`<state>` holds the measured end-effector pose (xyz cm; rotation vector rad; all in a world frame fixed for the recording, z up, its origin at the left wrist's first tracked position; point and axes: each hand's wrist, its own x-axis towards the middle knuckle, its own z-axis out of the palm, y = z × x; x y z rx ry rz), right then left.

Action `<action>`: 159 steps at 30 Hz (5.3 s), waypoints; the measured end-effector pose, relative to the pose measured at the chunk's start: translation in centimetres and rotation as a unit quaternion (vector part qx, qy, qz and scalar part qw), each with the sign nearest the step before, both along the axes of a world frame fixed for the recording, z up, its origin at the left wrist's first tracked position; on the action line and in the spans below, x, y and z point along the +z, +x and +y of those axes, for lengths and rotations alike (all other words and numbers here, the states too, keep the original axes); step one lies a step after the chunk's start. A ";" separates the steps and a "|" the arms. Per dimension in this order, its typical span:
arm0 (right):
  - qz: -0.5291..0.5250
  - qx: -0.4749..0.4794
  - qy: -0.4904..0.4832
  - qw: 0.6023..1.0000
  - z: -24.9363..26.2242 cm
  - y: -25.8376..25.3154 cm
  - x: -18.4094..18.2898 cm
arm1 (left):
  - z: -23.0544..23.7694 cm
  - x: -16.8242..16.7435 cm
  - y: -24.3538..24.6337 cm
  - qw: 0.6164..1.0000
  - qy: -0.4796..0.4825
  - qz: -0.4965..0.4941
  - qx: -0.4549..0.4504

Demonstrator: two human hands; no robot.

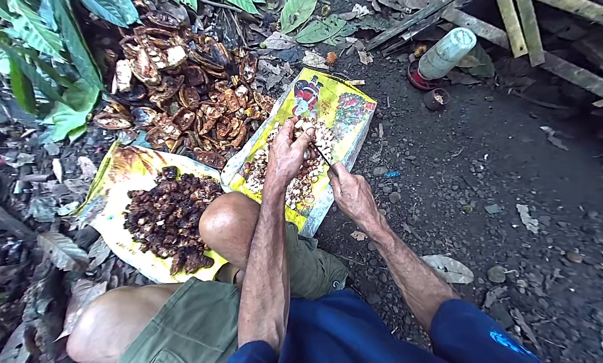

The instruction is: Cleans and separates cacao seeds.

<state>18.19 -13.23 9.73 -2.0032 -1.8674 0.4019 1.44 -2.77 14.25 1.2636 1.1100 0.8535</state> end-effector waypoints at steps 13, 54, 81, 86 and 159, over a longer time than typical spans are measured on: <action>0.060 0.012 -0.035 0.998 0.7 0.2 -0.6 | 0.5 -1.1 -0.5 1.000 0.013 -0.019 -0.012; 0.037 0.028 -0.091 0.995 0.5 -1.7 3.3 | 1.0 -0.5 -1.8 0.997 0.072 -0.027 -0.010; 0.540 0.122 -0.375 0.744 1.7 3.3 2.3 | 0.4 0.2 -2.3 0.982 -0.036 -0.156 -0.101; 0.583 0.150 -0.361 0.712 2.5 4.4 1.3 | 0.5 0.4 -1.7 0.959 -0.078 -0.258 -0.088; 0.157 0.009 -0.111 0.981 1.2 0.9 2.1 | 1.7 -2.8 0.7 0.970 -0.012 -0.240 0.030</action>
